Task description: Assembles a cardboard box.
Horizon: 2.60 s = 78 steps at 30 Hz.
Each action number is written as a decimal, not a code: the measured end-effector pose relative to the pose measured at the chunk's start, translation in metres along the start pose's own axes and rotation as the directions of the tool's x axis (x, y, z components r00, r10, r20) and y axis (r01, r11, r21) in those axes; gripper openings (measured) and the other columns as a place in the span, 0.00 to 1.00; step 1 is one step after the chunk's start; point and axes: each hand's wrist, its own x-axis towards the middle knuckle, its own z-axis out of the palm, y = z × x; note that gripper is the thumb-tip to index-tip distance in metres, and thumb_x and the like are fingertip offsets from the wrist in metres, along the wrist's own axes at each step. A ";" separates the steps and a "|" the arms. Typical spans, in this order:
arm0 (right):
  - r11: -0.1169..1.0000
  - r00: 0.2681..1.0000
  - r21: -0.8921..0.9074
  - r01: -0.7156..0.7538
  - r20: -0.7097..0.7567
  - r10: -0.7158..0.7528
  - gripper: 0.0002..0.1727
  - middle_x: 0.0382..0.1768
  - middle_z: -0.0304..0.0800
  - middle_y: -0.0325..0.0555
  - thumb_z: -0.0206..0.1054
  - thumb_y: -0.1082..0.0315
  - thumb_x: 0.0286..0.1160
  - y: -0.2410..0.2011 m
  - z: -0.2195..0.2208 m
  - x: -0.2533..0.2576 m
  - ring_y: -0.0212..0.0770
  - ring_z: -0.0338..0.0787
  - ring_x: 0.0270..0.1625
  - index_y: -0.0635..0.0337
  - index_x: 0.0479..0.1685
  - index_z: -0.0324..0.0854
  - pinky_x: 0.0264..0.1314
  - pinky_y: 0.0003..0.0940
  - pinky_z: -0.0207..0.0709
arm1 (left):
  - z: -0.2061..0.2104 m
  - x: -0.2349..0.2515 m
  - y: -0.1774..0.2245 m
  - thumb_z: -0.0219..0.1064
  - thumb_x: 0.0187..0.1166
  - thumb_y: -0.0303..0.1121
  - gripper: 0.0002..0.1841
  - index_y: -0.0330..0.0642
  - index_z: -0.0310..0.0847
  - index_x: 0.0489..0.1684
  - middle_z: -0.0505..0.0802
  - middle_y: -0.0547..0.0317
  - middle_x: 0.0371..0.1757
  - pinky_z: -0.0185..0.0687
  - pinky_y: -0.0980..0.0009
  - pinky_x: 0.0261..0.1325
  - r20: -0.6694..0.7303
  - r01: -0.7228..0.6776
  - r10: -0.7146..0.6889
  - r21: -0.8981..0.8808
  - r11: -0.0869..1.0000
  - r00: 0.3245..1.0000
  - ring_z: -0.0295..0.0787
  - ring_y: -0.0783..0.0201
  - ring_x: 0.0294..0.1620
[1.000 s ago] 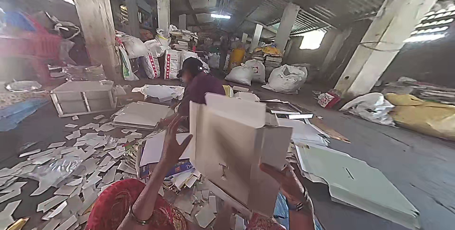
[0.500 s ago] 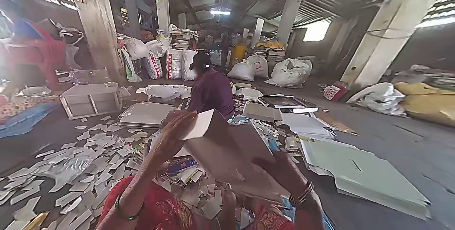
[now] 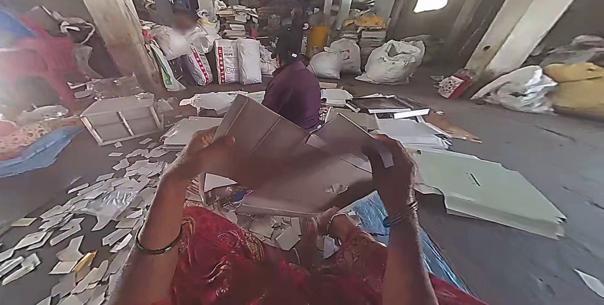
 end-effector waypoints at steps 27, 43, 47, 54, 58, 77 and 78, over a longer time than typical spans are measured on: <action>0.523 0.842 0.775 -0.354 0.020 0.539 0.14 0.48 0.90 0.27 0.51 0.61 0.93 0.000 0.005 -0.003 0.21 0.89 0.50 0.55 0.64 0.76 0.58 0.24 0.85 | 0.061 -0.001 -0.057 0.75 0.75 0.46 0.47 0.34 0.51 0.91 0.80 0.36 0.78 0.74 0.55 0.80 -0.180 0.387 -0.376 0.032 0.921 0.909 0.79 0.52 0.77; 0.798 0.803 0.150 -0.584 0.252 0.540 0.73 0.88 0.45 0.81 0.87 0.51 0.46 0.057 0.097 -0.043 0.73 0.51 0.90 0.60 0.96 0.37 0.89 0.64 0.53 | 0.051 -0.041 -0.076 0.81 0.60 0.42 0.51 0.39 0.56 0.89 0.82 0.48 0.74 0.83 0.66 0.70 -0.237 0.366 -0.409 -0.203 0.908 0.881 0.84 0.64 0.69; 0.820 0.843 0.243 -0.518 0.308 0.441 0.62 0.91 0.43 0.74 0.73 0.52 0.62 0.065 0.092 -0.043 0.65 0.52 0.92 0.57 0.97 0.34 0.88 0.61 0.56 | 0.045 -0.041 -0.079 0.83 0.57 0.44 0.54 0.37 0.56 0.88 0.83 0.46 0.74 0.83 0.66 0.71 -0.274 0.331 -0.362 -0.154 0.931 0.891 0.84 0.64 0.70; 0.477 0.654 0.474 -0.740 0.340 0.676 0.25 0.60 0.87 0.42 0.59 0.56 0.84 0.049 0.051 -0.032 0.34 0.88 0.57 0.48 0.79 0.71 0.58 0.41 0.85 | 0.035 -0.051 -0.080 0.79 0.68 0.38 0.44 0.48 0.60 0.88 0.86 0.47 0.69 0.87 0.56 0.64 -0.324 0.432 -0.471 -0.188 0.882 0.821 0.87 0.57 0.63; 0.366 0.609 0.597 -0.714 0.269 0.746 0.21 0.52 0.90 0.34 0.69 0.57 0.80 0.047 0.028 -0.030 0.28 0.90 0.51 0.50 0.69 0.77 0.53 0.31 0.86 | 0.019 -0.055 -0.093 0.74 0.74 0.40 0.43 0.64 0.54 0.92 0.81 0.55 0.78 0.84 0.54 0.67 -0.296 0.442 -0.518 -0.288 0.850 0.802 0.84 0.58 0.69; 0.535 0.774 0.697 -0.477 0.045 0.632 0.32 0.76 0.78 0.41 0.63 0.61 0.85 -0.021 0.028 -0.016 0.28 0.80 0.75 0.61 0.86 0.61 0.79 0.28 0.75 | 0.092 -0.075 -0.128 0.58 0.89 0.50 0.37 0.45 0.48 0.93 0.77 0.36 0.80 0.82 0.44 0.70 -0.176 0.566 -0.735 -0.530 0.632 0.655 0.81 0.45 0.74; 0.549 0.780 0.682 -0.484 0.051 0.624 0.33 0.78 0.77 0.43 0.64 0.61 0.85 -0.028 0.029 -0.020 0.28 0.78 0.76 0.63 0.86 0.60 0.80 0.27 0.72 | 0.104 -0.078 -0.123 0.56 0.90 0.49 0.34 0.43 0.50 0.92 0.78 0.40 0.79 0.79 0.50 0.73 -0.123 0.552 -0.729 -0.573 0.606 0.673 0.79 0.50 0.75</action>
